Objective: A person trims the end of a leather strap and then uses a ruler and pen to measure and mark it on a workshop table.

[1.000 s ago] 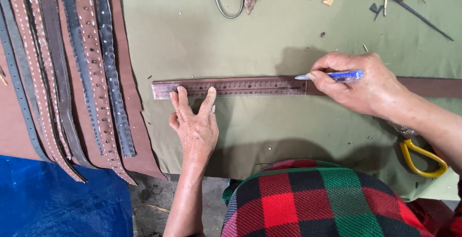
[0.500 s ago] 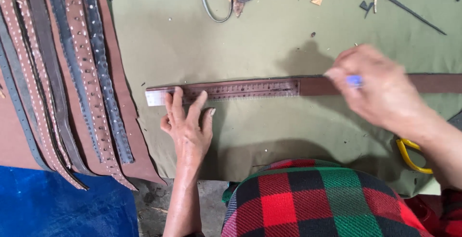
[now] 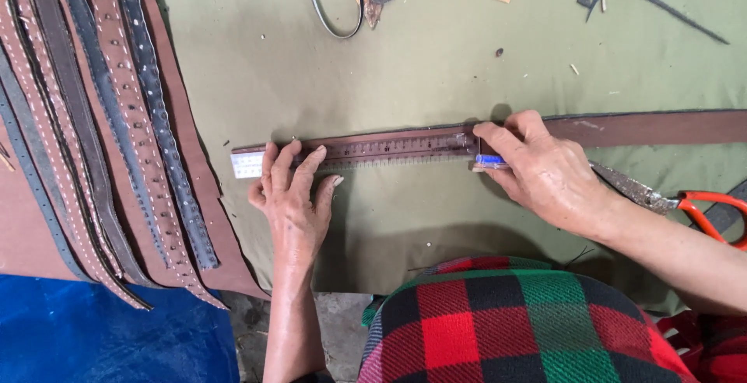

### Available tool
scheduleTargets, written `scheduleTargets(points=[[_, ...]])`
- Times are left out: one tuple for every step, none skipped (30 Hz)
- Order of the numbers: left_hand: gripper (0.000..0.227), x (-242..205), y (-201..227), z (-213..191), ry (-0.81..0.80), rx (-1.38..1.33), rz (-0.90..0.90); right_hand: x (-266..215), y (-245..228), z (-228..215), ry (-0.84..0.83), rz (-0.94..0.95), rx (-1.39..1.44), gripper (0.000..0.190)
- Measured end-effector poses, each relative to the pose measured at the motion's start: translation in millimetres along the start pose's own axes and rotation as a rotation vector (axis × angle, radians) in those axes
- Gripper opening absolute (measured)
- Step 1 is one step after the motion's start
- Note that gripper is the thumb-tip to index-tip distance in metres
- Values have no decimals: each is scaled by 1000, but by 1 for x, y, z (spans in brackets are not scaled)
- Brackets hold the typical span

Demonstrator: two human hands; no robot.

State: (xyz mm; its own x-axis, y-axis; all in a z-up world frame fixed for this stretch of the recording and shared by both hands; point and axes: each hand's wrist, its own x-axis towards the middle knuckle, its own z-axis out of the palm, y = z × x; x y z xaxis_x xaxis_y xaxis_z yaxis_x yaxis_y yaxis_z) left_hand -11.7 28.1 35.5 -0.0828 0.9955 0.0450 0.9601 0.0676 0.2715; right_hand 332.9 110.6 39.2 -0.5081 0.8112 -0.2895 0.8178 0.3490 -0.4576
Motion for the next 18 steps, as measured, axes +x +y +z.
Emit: scheduleTargets(points=[[40, -1, 0, 1, -3, 3, -3, 2, -1, -1, -4, -2, 3, 56], [40, -2, 1, 2, 11, 1, 0, 3, -3, -2, 7, -3, 13, 58], [40, -3, 1, 4, 28, -2, 6, 4, -4, -3, 20, -4, 22, 61], [40, -3, 1, 3, 27, 1, 6, 5, -5, -1, 20, -5, 24, 61], [41, -2, 1, 2, 31, 9, 12, 6, -6, 1, 24, -32, -5, 57], [43, -2, 1, 2, 35, 18, 19, 7, -7, 3, 29, -60, -35, 52], [43, 0, -1, 0, 36, 19, 19, 8, -7, 4, 29, -61, -34, 52], [46, 2, -2, -2, 31, 38, 41, 9, -7, 4, 36, -84, -35, 53], [49, 4, -3, -3, 29, 57, 64, 11, -6, 4, 47, -109, -37, 54], [49, 7, -5, -6, 32, 58, 64, 12, -9, 0, 50, -111, -38, 54], [49, 10, -8, -8, 27, 57, 92, 13, -11, -3, 26, -88, -8, 56], [50, 13, -10, -11, 22, 56, 120, 14, -14, -7, 2, -65, 22, 58], [50, 16, -11, -14, 25, 59, 119, 14, -12, -3, 4, -68, 22, 58], [50, 19, -11, -17, 8, 39, 159, 14, -10, 0, 20, -70, 6, 56], [50, 23, -12, -21, -10, 20, 199, 14, -9, 4, 35, -71, -9, 53], [50, 24, -14, -20, -9, 23, 198, 14, -10, 4, 36, -75, -8, 53], [50, 26, -16, -19, -33, -12, 181, 15, -11, 3, 4, -16, 6, 52], [52, 29, -17, -18, -58, -47, 165, 15, -12, 2, -29, 43, 19, 52]])
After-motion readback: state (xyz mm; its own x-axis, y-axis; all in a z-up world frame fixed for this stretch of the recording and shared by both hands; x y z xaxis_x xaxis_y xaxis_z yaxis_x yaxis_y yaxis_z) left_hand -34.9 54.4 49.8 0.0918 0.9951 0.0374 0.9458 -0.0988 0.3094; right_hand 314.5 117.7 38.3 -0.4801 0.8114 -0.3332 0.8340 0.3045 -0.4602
